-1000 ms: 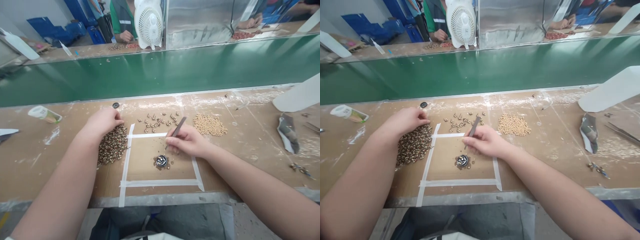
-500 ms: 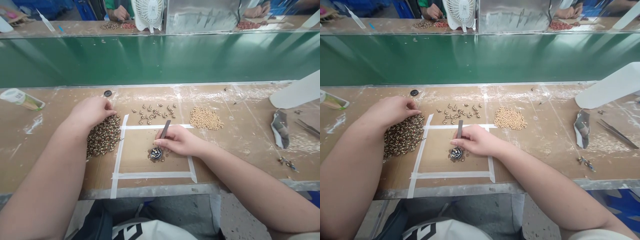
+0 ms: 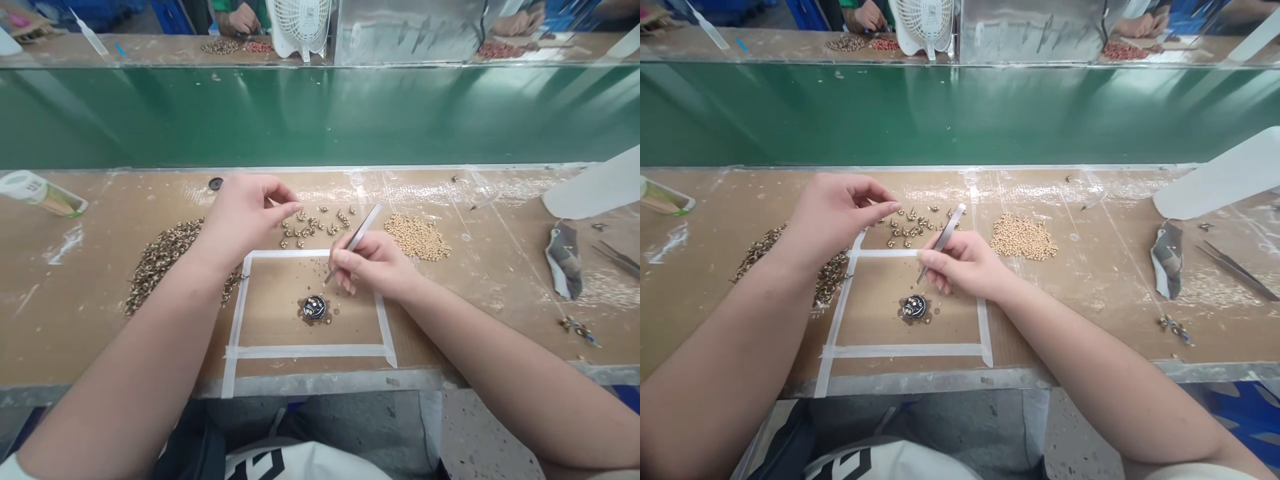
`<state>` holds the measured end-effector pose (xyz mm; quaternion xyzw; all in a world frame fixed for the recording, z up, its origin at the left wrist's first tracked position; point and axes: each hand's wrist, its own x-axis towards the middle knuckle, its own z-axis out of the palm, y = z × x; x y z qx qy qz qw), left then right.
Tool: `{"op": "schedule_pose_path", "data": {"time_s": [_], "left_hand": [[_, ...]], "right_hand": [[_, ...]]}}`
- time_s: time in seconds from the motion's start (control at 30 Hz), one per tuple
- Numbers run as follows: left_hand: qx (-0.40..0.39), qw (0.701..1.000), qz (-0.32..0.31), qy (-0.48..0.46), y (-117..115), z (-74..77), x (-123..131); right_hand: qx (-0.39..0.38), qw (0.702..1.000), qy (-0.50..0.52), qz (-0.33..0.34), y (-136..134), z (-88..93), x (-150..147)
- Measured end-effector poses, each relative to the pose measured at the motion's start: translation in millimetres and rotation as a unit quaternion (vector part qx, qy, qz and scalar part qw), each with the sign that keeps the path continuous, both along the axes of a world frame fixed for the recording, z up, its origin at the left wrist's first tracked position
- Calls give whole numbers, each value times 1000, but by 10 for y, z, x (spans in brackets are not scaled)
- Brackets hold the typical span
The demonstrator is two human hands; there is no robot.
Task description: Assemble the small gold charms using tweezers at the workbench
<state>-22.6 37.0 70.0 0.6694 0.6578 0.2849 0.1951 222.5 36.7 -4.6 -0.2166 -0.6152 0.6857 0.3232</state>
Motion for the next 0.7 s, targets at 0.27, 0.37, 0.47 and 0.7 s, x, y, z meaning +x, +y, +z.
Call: {"op": "schedule_pose_path", "data": {"time_s": [0.27, 0.37, 0.47, 0.7], "left_hand": [[-51, 971, 95, 214, 81, 327, -648], [-148, 965, 39, 215, 154, 122, -737], [-161, 964, 11, 212, 201, -143, -727], [-152, 960, 25, 235, 205, -184, -617]], "right_hand": [[-70, 985, 148, -52, 161, -20, 22], [-75, 983, 154, -67, 193, -23, 28], [-78, 978, 175, -79, 240, -14, 38], [-64, 982, 136, -117, 306, -1, 75]]}}
